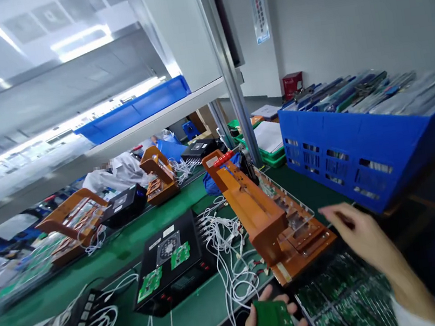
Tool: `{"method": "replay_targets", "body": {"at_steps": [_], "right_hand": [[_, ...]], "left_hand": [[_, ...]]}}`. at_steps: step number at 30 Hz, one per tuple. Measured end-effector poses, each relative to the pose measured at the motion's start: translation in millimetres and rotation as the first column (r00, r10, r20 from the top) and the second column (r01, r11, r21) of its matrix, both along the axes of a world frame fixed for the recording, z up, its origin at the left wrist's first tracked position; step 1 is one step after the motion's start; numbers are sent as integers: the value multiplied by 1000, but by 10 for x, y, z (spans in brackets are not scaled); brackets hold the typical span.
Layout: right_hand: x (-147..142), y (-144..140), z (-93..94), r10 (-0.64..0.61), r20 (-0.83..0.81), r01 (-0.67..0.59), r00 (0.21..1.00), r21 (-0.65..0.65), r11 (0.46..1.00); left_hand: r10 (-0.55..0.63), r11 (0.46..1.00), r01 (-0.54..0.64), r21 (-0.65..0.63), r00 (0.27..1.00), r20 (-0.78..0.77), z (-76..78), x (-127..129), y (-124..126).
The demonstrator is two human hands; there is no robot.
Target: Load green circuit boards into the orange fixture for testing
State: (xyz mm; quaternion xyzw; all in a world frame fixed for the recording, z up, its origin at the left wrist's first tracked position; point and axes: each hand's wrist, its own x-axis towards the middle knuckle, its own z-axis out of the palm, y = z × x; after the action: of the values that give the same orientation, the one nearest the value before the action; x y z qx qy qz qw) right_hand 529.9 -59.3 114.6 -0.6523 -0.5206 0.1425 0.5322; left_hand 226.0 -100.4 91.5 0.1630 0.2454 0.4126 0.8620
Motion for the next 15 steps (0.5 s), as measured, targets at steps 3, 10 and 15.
{"method": "replay_targets", "body": {"at_steps": [3,10,15], "right_hand": [[-525,-596,-72,228,-105,-246,968,-206,947],[-1233,-842,-58,382,-440,-528,813,-277,803],[-1358,-819,-64,411,-400,-492,819,-119,862]], "left_hand": [[12,1000,-11,-16,1000,27,-40,122,-13],[46,992,-53,-118,997,-59,-79,282,-124],[111,978,-135,-157,982,-153,-86,183,-137]]}}
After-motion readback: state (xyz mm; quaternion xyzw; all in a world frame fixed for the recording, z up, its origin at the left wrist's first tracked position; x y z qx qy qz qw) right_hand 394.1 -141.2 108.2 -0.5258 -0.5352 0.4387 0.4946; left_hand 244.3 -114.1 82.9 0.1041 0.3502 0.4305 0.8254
